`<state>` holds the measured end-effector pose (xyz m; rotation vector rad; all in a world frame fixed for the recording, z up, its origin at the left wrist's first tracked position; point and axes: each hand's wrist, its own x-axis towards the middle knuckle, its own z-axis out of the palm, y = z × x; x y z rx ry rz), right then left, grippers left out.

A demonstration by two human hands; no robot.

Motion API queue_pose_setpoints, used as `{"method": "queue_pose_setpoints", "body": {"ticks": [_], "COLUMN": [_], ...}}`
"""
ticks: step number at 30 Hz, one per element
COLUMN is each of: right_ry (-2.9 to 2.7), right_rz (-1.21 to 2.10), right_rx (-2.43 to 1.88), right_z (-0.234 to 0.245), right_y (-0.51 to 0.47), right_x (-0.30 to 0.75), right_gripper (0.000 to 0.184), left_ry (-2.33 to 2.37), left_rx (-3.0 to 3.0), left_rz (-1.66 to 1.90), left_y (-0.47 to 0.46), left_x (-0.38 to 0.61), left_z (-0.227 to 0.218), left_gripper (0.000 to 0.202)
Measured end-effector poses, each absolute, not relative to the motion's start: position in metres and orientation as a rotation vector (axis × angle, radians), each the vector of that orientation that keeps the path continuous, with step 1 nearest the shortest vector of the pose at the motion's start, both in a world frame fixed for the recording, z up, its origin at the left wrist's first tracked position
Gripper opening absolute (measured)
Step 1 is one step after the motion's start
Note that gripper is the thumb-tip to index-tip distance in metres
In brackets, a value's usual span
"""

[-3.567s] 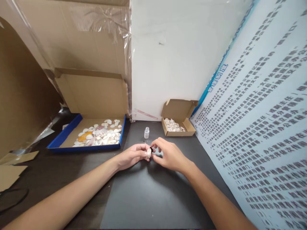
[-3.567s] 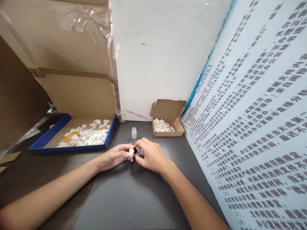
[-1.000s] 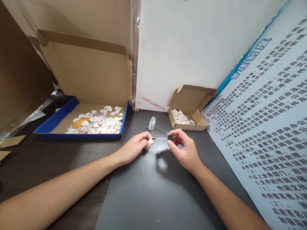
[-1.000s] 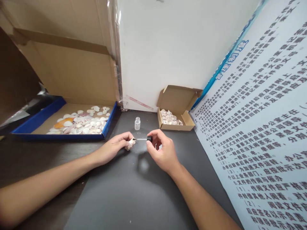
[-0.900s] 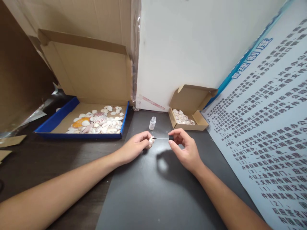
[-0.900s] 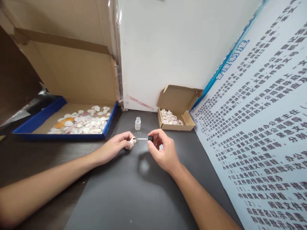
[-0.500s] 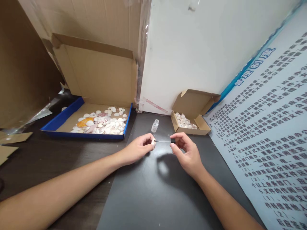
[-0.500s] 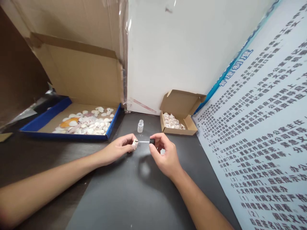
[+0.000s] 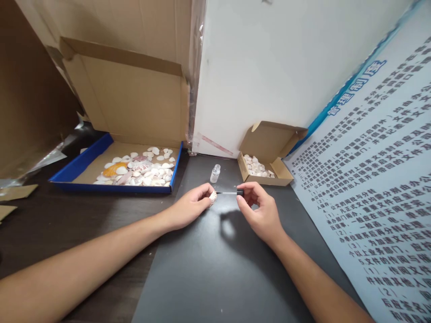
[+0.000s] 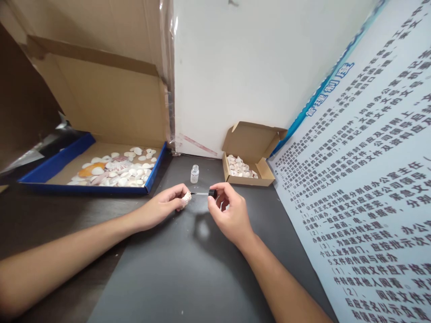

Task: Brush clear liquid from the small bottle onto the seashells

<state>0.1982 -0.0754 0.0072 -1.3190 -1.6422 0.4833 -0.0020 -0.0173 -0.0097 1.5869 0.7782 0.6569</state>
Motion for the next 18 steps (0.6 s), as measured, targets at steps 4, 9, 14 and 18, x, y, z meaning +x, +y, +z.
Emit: {"method": "queue_pose_setpoints", "body": {"ticks": [4, 9, 14, 18], "right_ry": [-1.678, -1.636, -1.693, -1.667], "right_rz": [0.508, 0.449, 0.48, 0.447], "right_rx": [-1.26, -1.315, -1.25, -1.295], "right_z": [0.0069, 0.0065, 0.0073, 0.0082], "right_y": [-0.0757, -0.0742, -0.0757, -0.0762], "right_x": [0.1978, 0.1976, 0.1975, 0.1972], "right_gripper": [0.015, 0.015, 0.016, 0.015], "left_ry": [0.789, 0.801, 0.806, 0.807], "left_rx": [1.607, 1.649, 1.684, 1.712], "left_rz": [0.657, 0.65, 0.667, 0.671], "left_y": [-0.0175, -0.0166, -0.0173, -0.018], "left_x": [-0.0031, -0.0024, -0.0029, -0.0033], "left_z": [-0.009, -0.0065, -0.0057, -0.0061], "left_gripper": [0.02, 0.024, 0.021, 0.023]}}
